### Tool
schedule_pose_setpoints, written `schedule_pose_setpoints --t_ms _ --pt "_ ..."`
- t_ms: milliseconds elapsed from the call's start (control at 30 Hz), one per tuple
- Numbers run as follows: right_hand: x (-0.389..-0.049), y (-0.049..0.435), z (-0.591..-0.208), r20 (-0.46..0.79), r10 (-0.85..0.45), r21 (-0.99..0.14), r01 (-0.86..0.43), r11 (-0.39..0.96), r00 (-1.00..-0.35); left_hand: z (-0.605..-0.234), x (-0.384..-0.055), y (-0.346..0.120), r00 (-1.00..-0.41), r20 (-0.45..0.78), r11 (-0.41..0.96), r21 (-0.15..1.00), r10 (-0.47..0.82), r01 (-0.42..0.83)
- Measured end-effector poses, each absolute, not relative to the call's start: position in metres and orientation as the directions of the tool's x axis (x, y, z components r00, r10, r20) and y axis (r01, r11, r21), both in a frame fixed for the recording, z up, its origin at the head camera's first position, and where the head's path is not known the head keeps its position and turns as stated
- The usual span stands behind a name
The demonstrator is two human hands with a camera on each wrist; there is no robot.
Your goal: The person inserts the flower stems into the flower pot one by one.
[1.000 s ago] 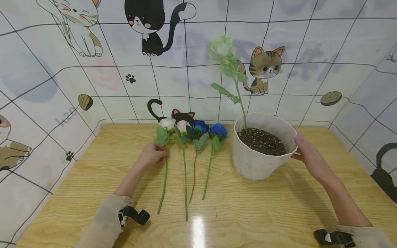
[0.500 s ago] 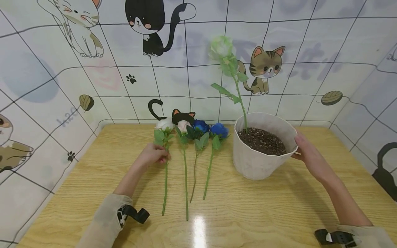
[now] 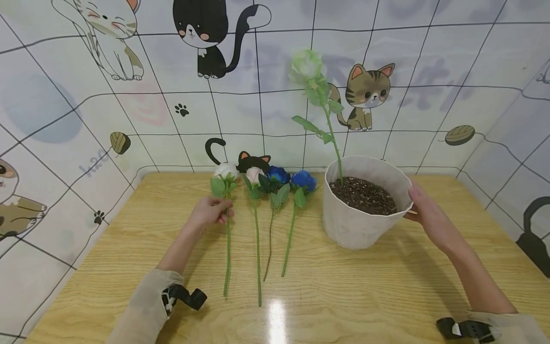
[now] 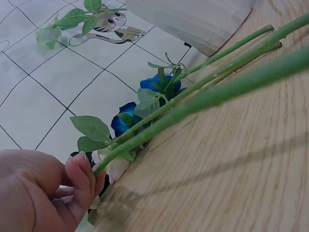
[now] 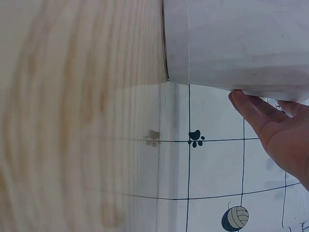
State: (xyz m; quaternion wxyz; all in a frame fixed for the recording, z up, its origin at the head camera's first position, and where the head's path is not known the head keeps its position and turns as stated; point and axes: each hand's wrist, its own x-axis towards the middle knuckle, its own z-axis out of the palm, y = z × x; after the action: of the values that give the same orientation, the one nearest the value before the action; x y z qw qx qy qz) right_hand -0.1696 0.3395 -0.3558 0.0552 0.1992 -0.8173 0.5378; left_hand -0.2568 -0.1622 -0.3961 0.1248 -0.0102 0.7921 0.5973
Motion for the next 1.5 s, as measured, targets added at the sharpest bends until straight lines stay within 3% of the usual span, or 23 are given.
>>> schedule_pose_setpoints --t_ms 833,1500 --pt "-0.168 0.34 -0.356 0.277 -0.254 -0.867 -0.355 0.349 -0.927 -0.345 -0.237 -0.145 -0.994 0.066 0.166 0.983 0.082 0.079" --pt "-0.169 0.34 -0.357 0.29 -0.25 -0.879 -0.36 0.312 -0.924 -0.298 -0.208 -0.103 -0.932 0.312 0.075 0.941 0.183 0.329"
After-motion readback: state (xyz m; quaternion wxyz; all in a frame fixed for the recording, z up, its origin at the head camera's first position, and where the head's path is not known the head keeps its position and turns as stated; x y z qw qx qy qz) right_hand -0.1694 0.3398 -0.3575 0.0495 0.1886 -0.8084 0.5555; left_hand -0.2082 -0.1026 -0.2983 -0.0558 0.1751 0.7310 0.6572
